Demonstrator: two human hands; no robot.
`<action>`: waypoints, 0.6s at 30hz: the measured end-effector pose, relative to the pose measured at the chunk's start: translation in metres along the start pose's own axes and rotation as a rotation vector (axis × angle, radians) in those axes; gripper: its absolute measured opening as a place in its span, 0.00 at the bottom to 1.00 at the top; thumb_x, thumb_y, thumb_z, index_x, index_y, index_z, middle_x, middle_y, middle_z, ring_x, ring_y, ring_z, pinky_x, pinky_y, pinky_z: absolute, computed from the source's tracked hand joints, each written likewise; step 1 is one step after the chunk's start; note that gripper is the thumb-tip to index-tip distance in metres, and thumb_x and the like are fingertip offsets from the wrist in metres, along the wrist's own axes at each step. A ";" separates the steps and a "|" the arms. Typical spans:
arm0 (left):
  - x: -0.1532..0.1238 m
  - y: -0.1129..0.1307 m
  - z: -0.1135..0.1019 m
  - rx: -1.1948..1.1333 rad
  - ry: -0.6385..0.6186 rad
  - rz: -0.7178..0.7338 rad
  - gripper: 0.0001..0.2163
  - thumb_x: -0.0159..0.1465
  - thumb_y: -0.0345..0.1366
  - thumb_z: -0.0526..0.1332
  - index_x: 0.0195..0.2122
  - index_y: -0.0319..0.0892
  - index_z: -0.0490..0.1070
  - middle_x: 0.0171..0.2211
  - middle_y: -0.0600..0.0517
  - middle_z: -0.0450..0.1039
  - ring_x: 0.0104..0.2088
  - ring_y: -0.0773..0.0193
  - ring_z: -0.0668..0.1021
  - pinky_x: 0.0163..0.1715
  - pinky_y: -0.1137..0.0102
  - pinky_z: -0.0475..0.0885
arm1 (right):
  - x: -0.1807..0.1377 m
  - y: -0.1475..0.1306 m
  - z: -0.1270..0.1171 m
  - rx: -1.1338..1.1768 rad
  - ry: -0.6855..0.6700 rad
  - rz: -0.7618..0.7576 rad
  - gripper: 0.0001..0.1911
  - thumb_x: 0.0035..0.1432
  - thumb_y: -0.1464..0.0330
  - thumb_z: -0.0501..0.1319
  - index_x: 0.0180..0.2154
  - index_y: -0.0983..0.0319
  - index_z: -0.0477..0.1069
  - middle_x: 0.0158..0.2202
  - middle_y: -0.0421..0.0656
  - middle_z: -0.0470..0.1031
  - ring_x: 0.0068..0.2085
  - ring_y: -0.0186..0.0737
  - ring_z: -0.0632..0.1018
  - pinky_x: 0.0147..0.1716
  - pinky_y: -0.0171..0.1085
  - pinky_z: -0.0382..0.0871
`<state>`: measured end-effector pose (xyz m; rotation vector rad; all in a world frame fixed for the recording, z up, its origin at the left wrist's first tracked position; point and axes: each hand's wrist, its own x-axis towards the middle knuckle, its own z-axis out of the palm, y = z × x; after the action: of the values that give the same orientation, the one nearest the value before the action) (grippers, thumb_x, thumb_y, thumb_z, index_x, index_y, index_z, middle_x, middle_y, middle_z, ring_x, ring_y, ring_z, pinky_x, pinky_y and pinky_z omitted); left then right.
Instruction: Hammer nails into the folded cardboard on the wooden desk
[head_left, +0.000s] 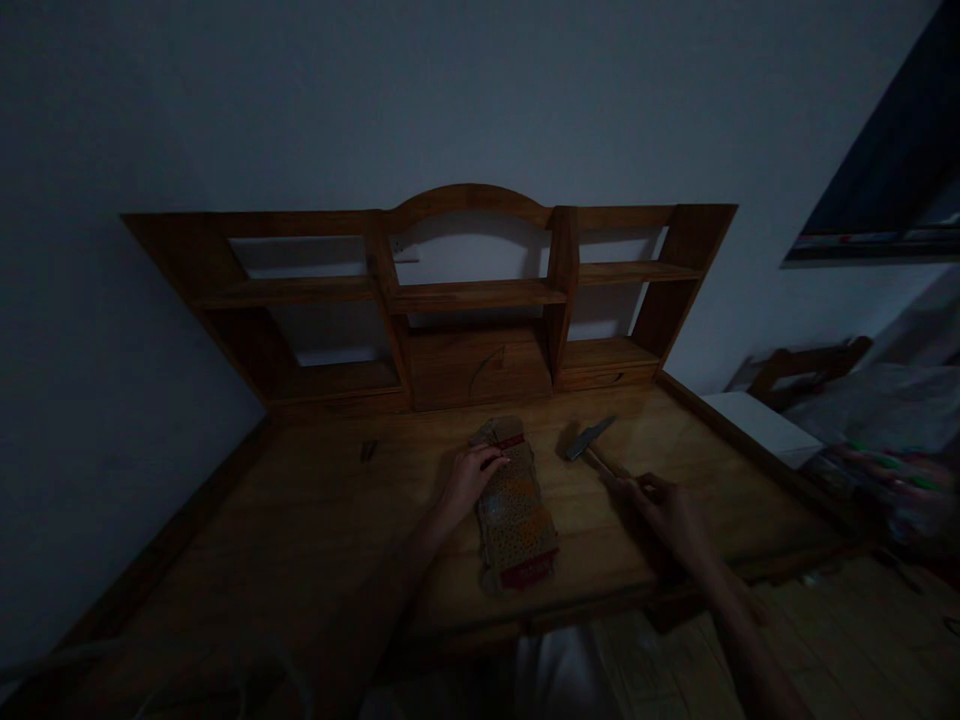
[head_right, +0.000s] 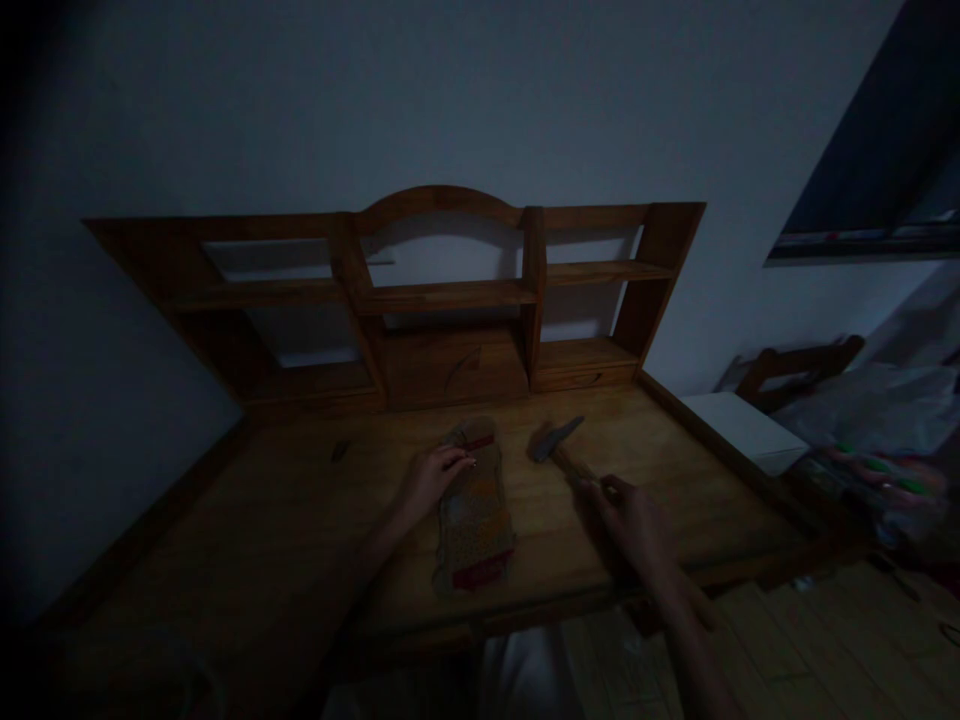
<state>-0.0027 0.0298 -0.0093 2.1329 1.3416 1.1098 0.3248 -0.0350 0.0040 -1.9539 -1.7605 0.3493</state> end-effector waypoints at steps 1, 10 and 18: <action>0.000 -0.001 0.000 -0.002 0.002 0.005 0.06 0.62 0.37 0.59 0.34 0.44 0.76 0.35 0.53 0.76 0.36 0.65 0.77 0.37 0.73 0.67 | -0.003 -0.002 0.000 -0.044 0.015 -0.016 0.27 0.57 0.47 0.49 0.42 0.59 0.73 0.32 0.48 0.79 0.34 0.50 0.79 0.25 0.36 0.62; -0.002 -0.004 0.003 0.042 0.037 0.053 0.09 0.65 0.37 0.56 0.35 0.43 0.76 0.35 0.53 0.75 0.35 0.66 0.76 0.36 0.74 0.67 | -0.011 -0.055 -0.016 -0.348 0.199 -0.420 0.20 0.62 0.54 0.48 0.43 0.55 0.72 0.32 0.44 0.79 0.31 0.44 0.78 0.28 0.36 0.58; -0.002 -0.003 0.002 0.078 0.016 0.048 0.09 0.64 0.37 0.57 0.36 0.43 0.77 0.33 0.51 0.75 0.33 0.66 0.76 0.34 0.74 0.67 | 0.015 -0.095 -0.014 -0.445 0.173 -0.523 0.18 0.63 0.55 0.47 0.41 0.54 0.71 0.29 0.41 0.79 0.29 0.42 0.77 0.26 0.36 0.53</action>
<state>-0.0033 0.0298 -0.0130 2.2273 1.3685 1.1126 0.2526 -0.0175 0.0664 -1.6272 -2.2707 -0.4089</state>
